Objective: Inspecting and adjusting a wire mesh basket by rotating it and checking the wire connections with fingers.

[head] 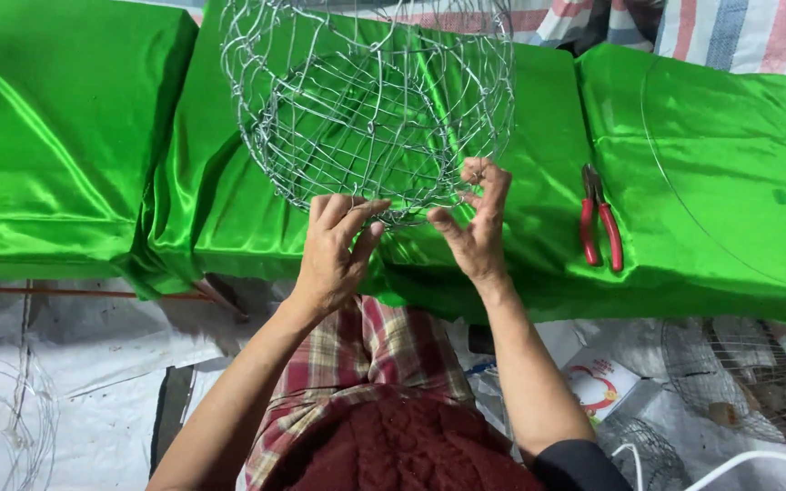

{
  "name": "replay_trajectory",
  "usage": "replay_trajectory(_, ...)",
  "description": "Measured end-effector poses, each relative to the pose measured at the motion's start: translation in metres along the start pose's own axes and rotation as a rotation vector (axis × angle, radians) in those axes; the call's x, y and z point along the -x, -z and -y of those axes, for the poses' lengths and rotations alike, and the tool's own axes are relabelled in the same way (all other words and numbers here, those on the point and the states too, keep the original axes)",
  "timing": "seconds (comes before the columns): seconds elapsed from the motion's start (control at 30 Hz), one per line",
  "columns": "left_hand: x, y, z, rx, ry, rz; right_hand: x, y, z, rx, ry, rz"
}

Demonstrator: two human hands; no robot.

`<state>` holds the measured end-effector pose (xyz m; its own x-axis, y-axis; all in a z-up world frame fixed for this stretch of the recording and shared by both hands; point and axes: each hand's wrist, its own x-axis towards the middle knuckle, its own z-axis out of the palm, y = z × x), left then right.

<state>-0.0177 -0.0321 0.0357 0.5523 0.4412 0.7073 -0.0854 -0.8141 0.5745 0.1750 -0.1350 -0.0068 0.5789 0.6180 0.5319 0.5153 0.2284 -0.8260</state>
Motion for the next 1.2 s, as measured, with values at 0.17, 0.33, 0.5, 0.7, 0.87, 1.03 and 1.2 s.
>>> replay_trajectory(0.17,0.002,0.005,0.007,0.008,-0.074,-0.006,-0.001,-0.025,0.032,0.132,-0.063,-0.080)
replay_trajectory(0.33,0.012,0.015,0.023,-0.043,-0.049,-0.140,0.000,-0.020,0.022,0.144,-0.064,-0.054)
replay_trajectory(0.5,-0.023,0.023,0.019,-0.439,-0.054,-0.390,-0.007,-0.019,0.055,0.316,0.098,-0.053)
replay_trajectory(0.7,-0.043,0.018,0.009,-0.451,0.175,-0.219,-0.049,-0.040,0.095,0.660,0.334,-0.186)
replay_trajectory(0.87,-0.034,0.008,0.023,-0.469,0.171,-0.288,-0.055,-0.054,0.092,0.573,0.316,-0.135)
replay_trajectory(1.03,-0.035,0.002,0.018,-0.425,0.189,-0.324,-0.052,-0.060,0.094,0.579,0.283,-0.138)
replay_trajectory(1.2,-0.044,0.009,0.003,-0.317,0.222,-0.359,-0.055,-0.061,0.091,0.553,0.283,-0.126)
